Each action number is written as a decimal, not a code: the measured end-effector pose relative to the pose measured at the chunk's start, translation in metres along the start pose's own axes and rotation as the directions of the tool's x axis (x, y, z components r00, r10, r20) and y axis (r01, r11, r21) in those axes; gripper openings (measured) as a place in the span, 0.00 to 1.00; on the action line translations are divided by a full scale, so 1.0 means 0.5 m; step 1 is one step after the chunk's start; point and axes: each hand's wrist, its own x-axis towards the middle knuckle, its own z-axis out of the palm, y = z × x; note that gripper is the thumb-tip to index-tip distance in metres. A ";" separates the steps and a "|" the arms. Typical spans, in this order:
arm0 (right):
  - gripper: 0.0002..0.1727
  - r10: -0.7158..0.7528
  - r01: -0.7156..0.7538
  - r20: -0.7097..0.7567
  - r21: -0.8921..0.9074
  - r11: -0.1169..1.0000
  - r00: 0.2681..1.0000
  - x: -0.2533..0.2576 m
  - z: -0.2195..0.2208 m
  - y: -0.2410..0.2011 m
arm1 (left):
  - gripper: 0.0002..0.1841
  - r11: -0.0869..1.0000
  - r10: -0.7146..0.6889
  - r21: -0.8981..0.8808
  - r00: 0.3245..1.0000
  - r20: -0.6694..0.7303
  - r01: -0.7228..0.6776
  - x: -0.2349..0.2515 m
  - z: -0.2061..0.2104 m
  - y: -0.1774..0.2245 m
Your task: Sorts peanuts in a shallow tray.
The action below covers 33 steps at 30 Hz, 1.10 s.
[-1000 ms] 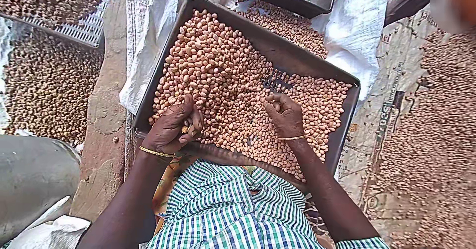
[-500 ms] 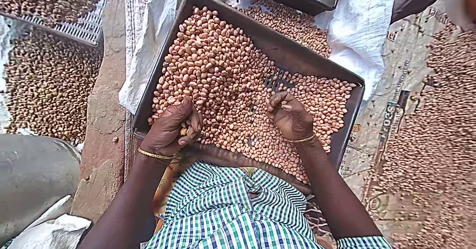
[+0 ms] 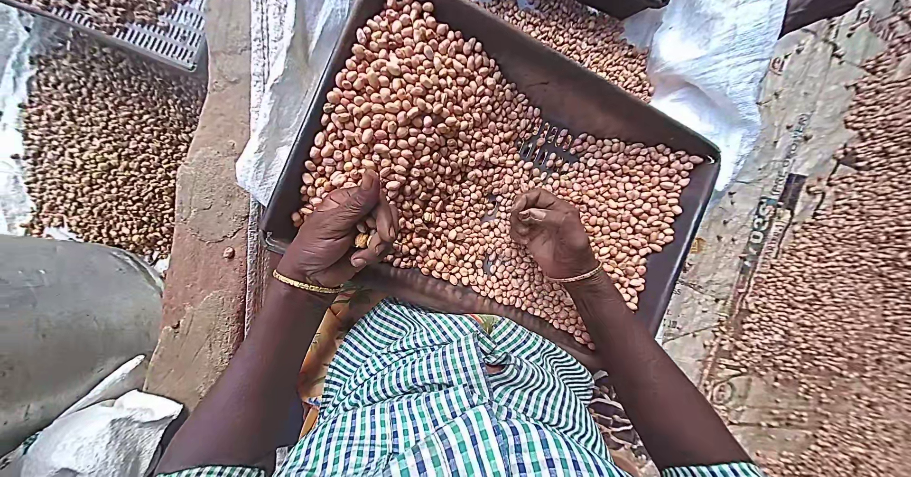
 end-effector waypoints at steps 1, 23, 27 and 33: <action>0.15 0.018 -0.020 0.043 0.043 0.999 0.999 -0.007 0.003 0.001 | 0.29 1.000 -0.001 0.003 1.000 0.011 0.001 0.001 0.000 -0.001; 0.08 -0.227 0.207 0.123 -0.895 0.395 0.966 0.029 0.103 0.002 | 0.29 0.998 0.022 -0.053 0.999 0.024 -0.021 0.002 0.003 -0.001; 0.04 -0.225 0.177 0.030 -0.722 0.669 0.974 0.052 0.084 -0.003 | 0.29 0.999 0.023 -0.033 0.999 0.030 -0.022 0.004 0.003 -0.002; 0.11 0.077 -0.077 -0.003 -0.030 0.997 0.997 0.012 0.045 -0.009 | 0.29 0.999 0.021 -0.028 0.999 0.043 -0.020 0.004 0.004 -0.001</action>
